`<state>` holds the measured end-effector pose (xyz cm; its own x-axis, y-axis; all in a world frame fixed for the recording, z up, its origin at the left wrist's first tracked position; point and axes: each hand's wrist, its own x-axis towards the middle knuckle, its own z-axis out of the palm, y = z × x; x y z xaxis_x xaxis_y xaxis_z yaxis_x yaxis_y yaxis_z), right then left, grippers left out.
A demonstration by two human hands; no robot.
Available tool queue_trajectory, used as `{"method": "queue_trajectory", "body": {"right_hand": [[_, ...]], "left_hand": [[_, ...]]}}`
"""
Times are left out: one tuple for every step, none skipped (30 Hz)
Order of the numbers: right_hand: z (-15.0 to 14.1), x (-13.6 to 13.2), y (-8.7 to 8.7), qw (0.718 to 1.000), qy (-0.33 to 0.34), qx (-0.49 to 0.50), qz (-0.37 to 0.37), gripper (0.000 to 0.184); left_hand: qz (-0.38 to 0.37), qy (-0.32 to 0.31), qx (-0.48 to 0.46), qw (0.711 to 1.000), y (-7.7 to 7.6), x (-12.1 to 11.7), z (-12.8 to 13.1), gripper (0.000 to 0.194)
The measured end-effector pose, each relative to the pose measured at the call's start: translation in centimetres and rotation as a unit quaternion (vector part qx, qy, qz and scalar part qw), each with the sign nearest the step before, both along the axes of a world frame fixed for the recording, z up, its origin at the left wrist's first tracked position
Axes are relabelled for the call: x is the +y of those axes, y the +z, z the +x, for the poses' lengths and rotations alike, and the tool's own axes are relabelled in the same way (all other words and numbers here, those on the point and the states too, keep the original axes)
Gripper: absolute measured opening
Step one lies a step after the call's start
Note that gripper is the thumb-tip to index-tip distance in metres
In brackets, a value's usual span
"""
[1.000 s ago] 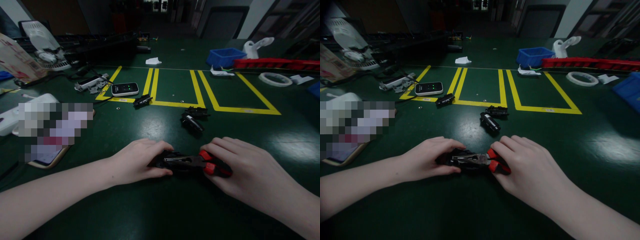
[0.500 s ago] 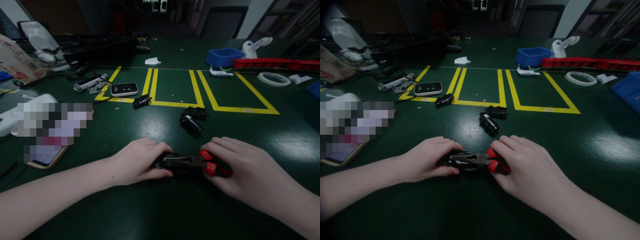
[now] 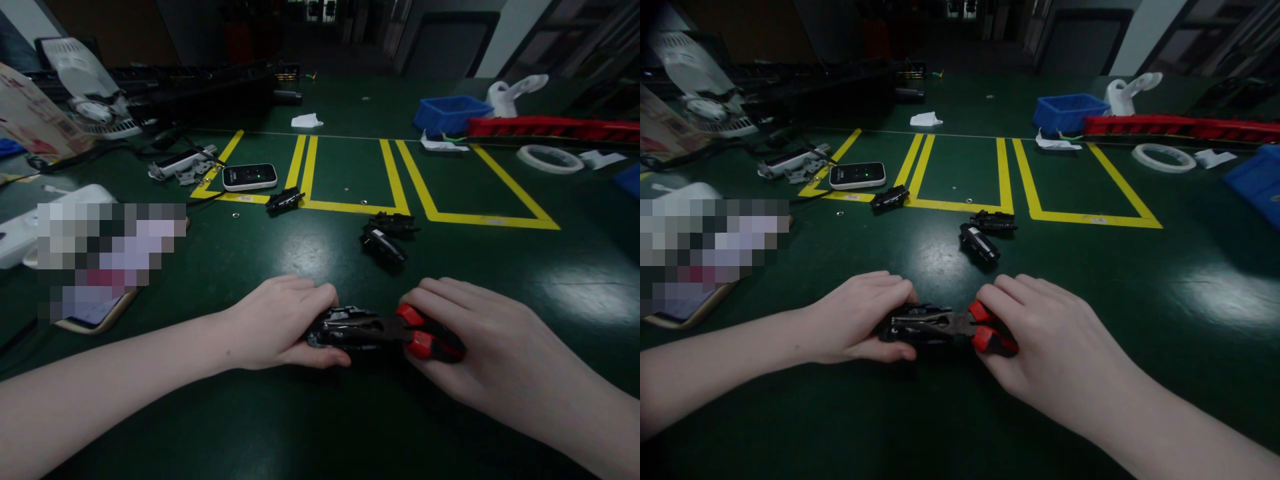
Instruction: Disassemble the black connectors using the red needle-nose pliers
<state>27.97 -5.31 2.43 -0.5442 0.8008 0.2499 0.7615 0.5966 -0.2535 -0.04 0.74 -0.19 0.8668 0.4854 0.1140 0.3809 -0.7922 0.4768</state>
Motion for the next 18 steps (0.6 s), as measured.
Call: {"method": "queue_trajectory", "body": {"right_hand": [[-0.12, 0.04, 0.04, 1.0, -0.001, 0.002, -0.004, 0.011], [-0.21, 0.1, 0.08, 1.0, -0.003, 0.004, -0.011, 0.011], [-0.28, 0.17, 0.1, 1.0, -0.005, 0.006, -0.018, 0.01], [-0.31, 0.24, 0.09, 1.0, -0.006, 0.007, -0.028, 0.01], [-0.28, 0.3, 0.06, 0.999, -0.007, 0.01, -0.035, 0.008], [-0.21, 0.35, 0.0, 0.999, -0.008, 0.013, -0.044, 0.007], [-0.1, 0.39, -0.1, 0.999, -0.008, 0.014, -0.051, 0.005], [0.03, 0.42, -0.22, 0.998, -0.008, 0.015, -0.059, 0.004], [0.17, 0.43, -0.34, 0.998, -0.01, 0.015, -0.067, 0.004], [0.29, 0.44, -0.45, 0.997, -0.01, 0.015, -0.076, 0.004], [0.37, 0.43, -0.53, 0.996, -0.011, 0.014, -0.083, 0.004], [0.42, 0.43, -0.58, 0.996, -0.011, 0.013, -0.09, 0.004], [0.42, 0.42, -0.59, 0.995, -0.011, 0.012, -0.095, 0.003], [0.38, 0.42, -0.57, 0.995, -0.011, 0.01, -0.099, 0.003], [0.32, 0.42, -0.54, 0.995, -0.012, 0.009, -0.1, 0.002], [0.24, 0.44, -0.49, 0.995, -0.012, 0.009, -0.1, 0.002], [0.17, 0.48, -0.44, 0.995, -0.013, 0.009, -0.1, 0.002], [0.11, 0.52, -0.39, 0.995, -0.014, 0.01, -0.1, 0.002]], "left_hand": [[0.001, -0.001, 0.005, 1.0, 0.08, 0.03, 0.03, 0.056], [0.002, -0.002, 0.007, 1.0, 0.15, 0.06, 0.05, 0.056], [0.003, -0.003, 0.008, 1.0, 0.19, 0.07, 0.05, 0.055], [0.005, -0.004, 0.006, 1.0, 0.21, 0.07, 0.05, 0.055], [0.005, -0.004, 0.003, 1.0, 0.2, 0.05, 0.04, 0.054], [0.004, -0.006, -0.001, 1.0, 0.15, 0.03, 0.01, 0.054], [0.004, -0.007, -0.006, 1.0, 0.07, 0.01, -0.01, 0.054], [0.003, -0.008, -0.01, 1.0, -0.03, -0.02, -0.04, 0.053], [0.001, -0.009, -0.014, 1.0, -0.14, -0.04, -0.08, 0.053], [0.0, -0.01, -0.017, 1.0, -0.27, -0.05, -0.11, 0.053], [0.0, -0.011, -0.021, 1.0, -0.38, -0.06, -0.14, 0.053], [0.002, -0.012, -0.023, 1.0, -0.48, -0.06, -0.16, 0.054], [0.005, -0.013, -0.027, 1.0, -0.54, -0.06, -0.18, 0.054], [0.009, -0.012, -0.028, 0.999, -0.57, -0.05, -0.19, 0.055], [0.013, -0.011, -0.03, 0.999, -0.56, -0.05, -0.19, 0.055], [0.014, -0.011, -0.026, 0.999, -0.5, -0.04, -0.18, 0.055], [0.013, -0.011, -0.021, 1.0, -0.43, -0.04, -0.17, 0.055], [0.01, -0.012, -0.015, 1.0, -0.35, -0.05, -0.16, 0.054]]}}
